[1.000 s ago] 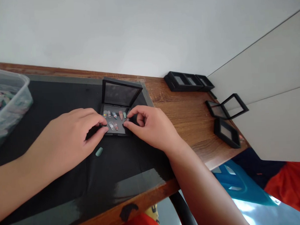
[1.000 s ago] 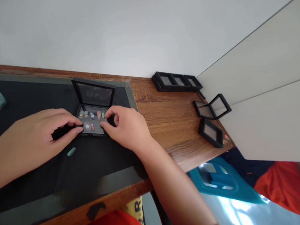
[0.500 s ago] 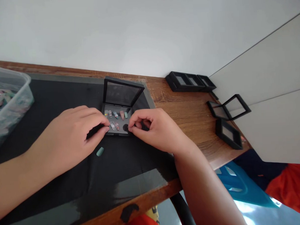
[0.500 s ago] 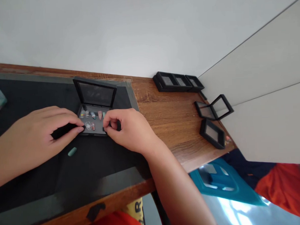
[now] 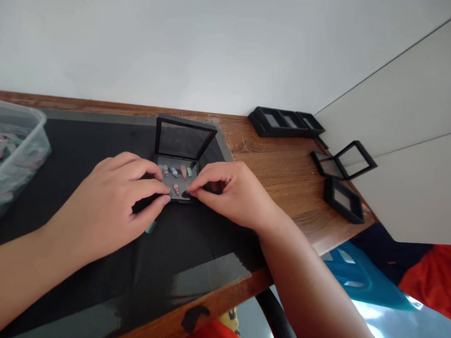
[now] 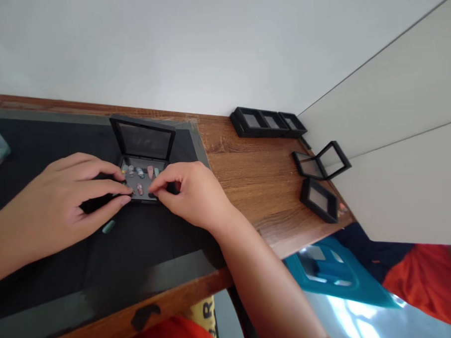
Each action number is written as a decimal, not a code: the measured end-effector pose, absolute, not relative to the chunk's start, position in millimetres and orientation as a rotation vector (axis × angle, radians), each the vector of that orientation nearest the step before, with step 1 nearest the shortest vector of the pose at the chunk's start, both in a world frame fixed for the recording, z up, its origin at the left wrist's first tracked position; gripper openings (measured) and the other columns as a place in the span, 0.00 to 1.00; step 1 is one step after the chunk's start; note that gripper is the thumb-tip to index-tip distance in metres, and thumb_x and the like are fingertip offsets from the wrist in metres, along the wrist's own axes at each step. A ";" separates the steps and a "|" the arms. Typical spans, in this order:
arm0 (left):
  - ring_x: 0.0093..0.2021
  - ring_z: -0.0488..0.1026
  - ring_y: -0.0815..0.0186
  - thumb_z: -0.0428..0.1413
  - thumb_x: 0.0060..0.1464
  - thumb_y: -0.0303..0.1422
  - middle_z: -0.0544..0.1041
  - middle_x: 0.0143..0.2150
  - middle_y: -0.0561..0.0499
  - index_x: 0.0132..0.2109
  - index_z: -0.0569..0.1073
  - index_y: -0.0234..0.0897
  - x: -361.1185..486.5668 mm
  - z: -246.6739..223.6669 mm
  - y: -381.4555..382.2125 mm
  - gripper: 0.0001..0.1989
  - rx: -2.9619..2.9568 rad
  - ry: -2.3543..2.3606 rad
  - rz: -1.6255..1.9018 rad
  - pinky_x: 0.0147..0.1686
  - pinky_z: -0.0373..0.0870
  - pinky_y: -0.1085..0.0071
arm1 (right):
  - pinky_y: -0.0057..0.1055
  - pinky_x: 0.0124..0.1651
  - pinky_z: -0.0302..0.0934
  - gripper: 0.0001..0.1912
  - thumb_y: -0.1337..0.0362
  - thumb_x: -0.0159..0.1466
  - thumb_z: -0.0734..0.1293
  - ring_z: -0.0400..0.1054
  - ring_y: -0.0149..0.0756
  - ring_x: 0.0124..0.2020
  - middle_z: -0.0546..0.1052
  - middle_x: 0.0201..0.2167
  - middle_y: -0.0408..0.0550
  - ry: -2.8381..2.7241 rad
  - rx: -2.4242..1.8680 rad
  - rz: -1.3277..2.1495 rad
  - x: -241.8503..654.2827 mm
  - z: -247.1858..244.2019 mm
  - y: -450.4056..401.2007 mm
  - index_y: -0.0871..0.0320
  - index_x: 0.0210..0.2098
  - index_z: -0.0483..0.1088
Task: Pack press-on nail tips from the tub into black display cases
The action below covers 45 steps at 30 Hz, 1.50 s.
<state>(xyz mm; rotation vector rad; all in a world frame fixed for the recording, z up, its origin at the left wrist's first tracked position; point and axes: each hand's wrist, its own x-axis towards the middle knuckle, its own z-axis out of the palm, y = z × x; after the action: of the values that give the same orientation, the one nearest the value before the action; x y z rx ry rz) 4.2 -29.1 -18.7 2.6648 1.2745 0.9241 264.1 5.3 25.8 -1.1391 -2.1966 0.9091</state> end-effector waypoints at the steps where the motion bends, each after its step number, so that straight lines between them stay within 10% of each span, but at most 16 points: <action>1: 0.50 0.78 0.51 0.53 0.75 0.40 0.85 0.49 0.46 0.43 0.87 0.46 4.2 -18.7 -29.0 0.17 2.661 1.271 0.923 0.49 0.75 0.50 | 0.30 0.41 0.67 0.11 0.76 0.65 0.73 0.81 0.34 0.37 0.88 0.35 0.44 -2.186 -1.140 0.931 263.9 25.1 4.9 0.56 0.35 0.87; 45: 0.46 0.84 0.56 0.56 0.74 0.31 0.89 0.44 0.53 0.53 0.82 0.45 7.0 -5.8 -37.0 0.10 2.627 1.167 1.165 0.49 0.78 0.56 | 0.30 0.42 0.69 0.07 0.65 0.74 0.74 0.78 0.32 0.34 0.87 0.34 0.45 -2.251 -0.869 0.773 258.0 28.7 0.4 0.57 0.44 0.86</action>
<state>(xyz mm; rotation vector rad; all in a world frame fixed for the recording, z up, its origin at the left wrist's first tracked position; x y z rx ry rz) 7.0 -37.0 -5.8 2.6273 1.1674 1.1651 258.0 0.4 28.7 -0.8686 -2.2510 0.7730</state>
